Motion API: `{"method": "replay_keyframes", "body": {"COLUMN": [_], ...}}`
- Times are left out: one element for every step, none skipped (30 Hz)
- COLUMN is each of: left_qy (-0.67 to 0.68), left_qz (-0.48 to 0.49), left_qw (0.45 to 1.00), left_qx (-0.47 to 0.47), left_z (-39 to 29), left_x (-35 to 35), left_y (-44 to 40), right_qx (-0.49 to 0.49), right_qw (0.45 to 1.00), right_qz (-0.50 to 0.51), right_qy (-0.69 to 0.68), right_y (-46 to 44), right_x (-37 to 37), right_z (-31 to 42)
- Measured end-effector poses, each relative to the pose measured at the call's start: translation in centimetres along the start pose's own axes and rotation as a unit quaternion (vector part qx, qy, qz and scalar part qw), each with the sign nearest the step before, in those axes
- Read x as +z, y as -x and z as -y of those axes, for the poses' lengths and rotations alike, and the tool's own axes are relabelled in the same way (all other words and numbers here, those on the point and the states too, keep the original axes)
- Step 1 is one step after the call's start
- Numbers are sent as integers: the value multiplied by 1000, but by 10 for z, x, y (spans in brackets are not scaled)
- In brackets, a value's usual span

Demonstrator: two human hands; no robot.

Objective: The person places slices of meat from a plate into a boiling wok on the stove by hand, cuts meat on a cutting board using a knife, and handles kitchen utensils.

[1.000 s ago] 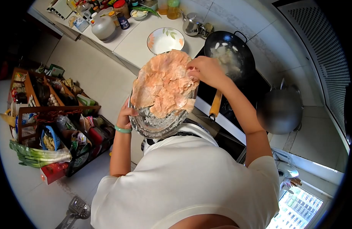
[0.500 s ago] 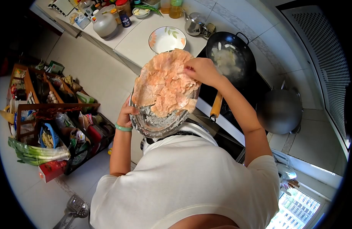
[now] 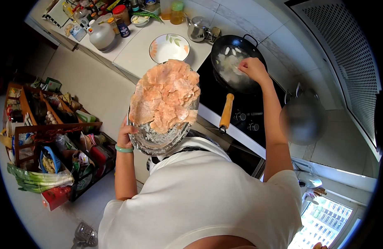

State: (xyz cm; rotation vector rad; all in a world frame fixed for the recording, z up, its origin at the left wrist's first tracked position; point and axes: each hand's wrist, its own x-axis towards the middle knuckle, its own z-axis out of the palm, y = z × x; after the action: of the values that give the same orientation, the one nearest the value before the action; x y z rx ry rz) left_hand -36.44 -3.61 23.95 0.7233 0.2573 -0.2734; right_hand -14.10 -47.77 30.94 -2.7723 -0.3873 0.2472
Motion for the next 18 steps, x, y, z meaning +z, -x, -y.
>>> {"method": "replay_keyframes", "body": {"left_qy": [-2, -4, -4, -7, -10, -11, -8, -4, -4, -4, 0, 3, 8, 7, 7, 7, 11, 11], "left_qz": [-4, -7, -8, -4, -1, -3, -7, -13, -17, -24, -20, -14, -12, -13, -10, -5, -1, 0], "left_qw": [1000, 1000, 1000, 1000, 1000, 1000, 1000, 1000, 1000, 1000, 1000, 1000, 1000, 1000, 1000, 1000, 1000, 1000], "left_qx": [4, 7, 7, 4, 2, 3, 2, 4, 7, 11, 5, -2, -5, -6, -6, -6, -7, -7], "left_z": [1, 1, 1, 0, -1, -2, -2, -2, -1, -1, -1, -1, -1, -2, -2, -2, -4, -5], "left_x": [-1, -2, -1, 0, 1, 2, 3, 4, 4, 2, 1, 1, 2, 2, 2, 3, 5, 6], "left_y": [0, 1, 1, 1, 1, 2, 2, 3, 2, 2, 2, 1, 1, 1, 1, 0, 1, 1], "right_qx": [48, 49, 61, 73, 72, 111, 148, 142, 151, 160, 107, 56, 7, -36, -93, -192, -267, -311], "right_qw": [995, 995, 992, 989, 990, 982, 971, 972, 970, 966, 980, 990, 995, 995, 994, 979, 961, 948], "right_qz": [14, 14, 14, 13, 13, 22, 32, 33, -5, -41, -39, -59, -81, -81, -62, -72, -68, -59], "right_qy": [91, 91, 108, 125, 124, 154, 183, 182, 192, 201, 166, 113, 59, 36, 17, -6, -36, -27], "right_y": [0, 1, 2, 2, 1, 0, -2, -6, -4, -1, 5, 10, 13, 18, 23, 24, 22, 21], "right_x": [6, 14, 23, 32, 40, 44, 49, 54, 47, 40, 27, 20, 15, 12, 10, 18, 29, 38], "right_z": [-13, -25, -37, -49, -63, -68, -71, -75, -57, -36, -10, 17, 45, 77, 105, 118, 128, 137]}}
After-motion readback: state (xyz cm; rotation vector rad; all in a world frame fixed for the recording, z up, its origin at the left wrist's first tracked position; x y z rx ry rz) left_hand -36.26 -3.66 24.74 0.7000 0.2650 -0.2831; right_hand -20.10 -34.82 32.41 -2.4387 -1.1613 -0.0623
